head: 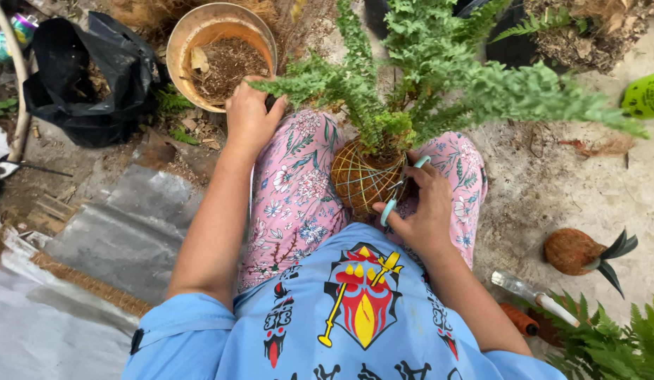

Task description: The person sits on the ground and gathers dry coconut fiber and soil from the ground into a basin, then wraps a fern's root ball with the fiber mixture. They wind string around the ball in a crisscross pattern, using scissors to cut and tie the string, finishing a wrapped fiber ball with the fern growing from the top.

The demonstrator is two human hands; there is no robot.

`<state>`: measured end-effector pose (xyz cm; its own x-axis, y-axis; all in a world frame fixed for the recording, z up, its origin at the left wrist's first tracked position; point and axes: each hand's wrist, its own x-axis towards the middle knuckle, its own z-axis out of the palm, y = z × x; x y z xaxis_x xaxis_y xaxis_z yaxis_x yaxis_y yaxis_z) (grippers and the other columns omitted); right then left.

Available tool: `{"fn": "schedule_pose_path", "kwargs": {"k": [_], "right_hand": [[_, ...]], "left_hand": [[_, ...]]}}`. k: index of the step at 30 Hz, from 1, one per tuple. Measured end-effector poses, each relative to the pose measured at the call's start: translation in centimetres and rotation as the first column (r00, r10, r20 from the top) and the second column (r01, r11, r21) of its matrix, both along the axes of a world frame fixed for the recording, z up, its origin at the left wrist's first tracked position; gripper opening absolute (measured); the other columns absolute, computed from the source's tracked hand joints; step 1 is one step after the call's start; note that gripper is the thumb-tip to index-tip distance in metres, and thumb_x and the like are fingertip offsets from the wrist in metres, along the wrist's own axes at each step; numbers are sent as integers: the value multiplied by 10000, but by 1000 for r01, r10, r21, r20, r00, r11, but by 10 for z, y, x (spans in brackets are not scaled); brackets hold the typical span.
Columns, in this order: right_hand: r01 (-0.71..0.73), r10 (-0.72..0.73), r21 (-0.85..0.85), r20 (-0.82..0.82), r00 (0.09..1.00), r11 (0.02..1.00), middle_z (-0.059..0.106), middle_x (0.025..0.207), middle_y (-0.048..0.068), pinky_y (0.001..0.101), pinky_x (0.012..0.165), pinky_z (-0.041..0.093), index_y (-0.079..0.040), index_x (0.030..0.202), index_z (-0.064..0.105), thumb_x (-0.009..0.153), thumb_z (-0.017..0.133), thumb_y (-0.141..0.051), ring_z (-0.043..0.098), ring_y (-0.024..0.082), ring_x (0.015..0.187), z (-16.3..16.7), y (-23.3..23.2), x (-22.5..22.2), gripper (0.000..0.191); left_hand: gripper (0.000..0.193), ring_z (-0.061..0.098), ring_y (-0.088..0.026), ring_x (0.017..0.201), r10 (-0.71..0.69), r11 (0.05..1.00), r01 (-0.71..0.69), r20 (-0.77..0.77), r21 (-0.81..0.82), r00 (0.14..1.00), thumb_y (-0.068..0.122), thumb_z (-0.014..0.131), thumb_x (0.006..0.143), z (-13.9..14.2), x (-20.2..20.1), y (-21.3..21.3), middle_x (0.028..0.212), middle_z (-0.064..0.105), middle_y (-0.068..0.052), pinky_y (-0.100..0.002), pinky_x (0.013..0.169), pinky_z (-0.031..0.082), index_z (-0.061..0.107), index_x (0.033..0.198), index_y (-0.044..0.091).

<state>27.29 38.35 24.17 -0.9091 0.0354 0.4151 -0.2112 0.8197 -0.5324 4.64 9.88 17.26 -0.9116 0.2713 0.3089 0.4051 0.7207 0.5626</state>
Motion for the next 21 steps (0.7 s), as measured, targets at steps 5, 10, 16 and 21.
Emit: {"fn": "schedule_pose_path", "kwargs": {"k": [5, 10, 16, 21], "right_hand": [[8, -8, 1, 9, 1000, 1000, 593, 1443, 209, 506, 1063, 422, -18, 1275, 543, 730, 894, -383, 573, 392, 1237, 5, 0, 2, 744], [3, -4, -46, -7, 1000, 999, 610, 1424, 199, 495, 1084, 441, -17, 1289, 530, 732, 907, -361, 586, 388, 1249, 1, 2, 2, 756], [-1, 2, -95, 14, 1000, 996, 596, 1452, 225, 472, 1117, 457, 3, 1316, 515, 770, 899, -313, 573, 389, 1318, -6, 2, 1, 739], [-3, 2, -87, -9, 1000, 996, 600, 1445, 226, 477, 1137, 448, 9, 1324, 513, 790, 896, -312, 580, 386, 1323, -13, 4, -1, 732]], "left_hand": [[505, 493, -340, 1308, -117, 993, 114, 98, 36, 988, 393, 722, 872, 52, 75, 33, 1341, 610, -123, -584, 1126, 298, 703, 1275, 89], [595, 429, -329, 1421, -214, 975, 201, 147, 98, 966, 493, 664, 925, 71, 106, 54, 1458, 553, -106, -733, 1177, -1, 647, 1375, 104], [639, 436, -315, 1464, -358, 928, 328, 179, 179, 916, 509, 594, 937, 44, 93, 68, 1494, 537, -135, -727, 1162, -154, 601, 1413, 83], [493, 556, -234, 1190, -418, 715, 119, 284, 689, 863, 336, 620, 984, 19, 75, 80, 1280, 649, -105, -570, 1053, 118, 630, 1372, 32]]}}
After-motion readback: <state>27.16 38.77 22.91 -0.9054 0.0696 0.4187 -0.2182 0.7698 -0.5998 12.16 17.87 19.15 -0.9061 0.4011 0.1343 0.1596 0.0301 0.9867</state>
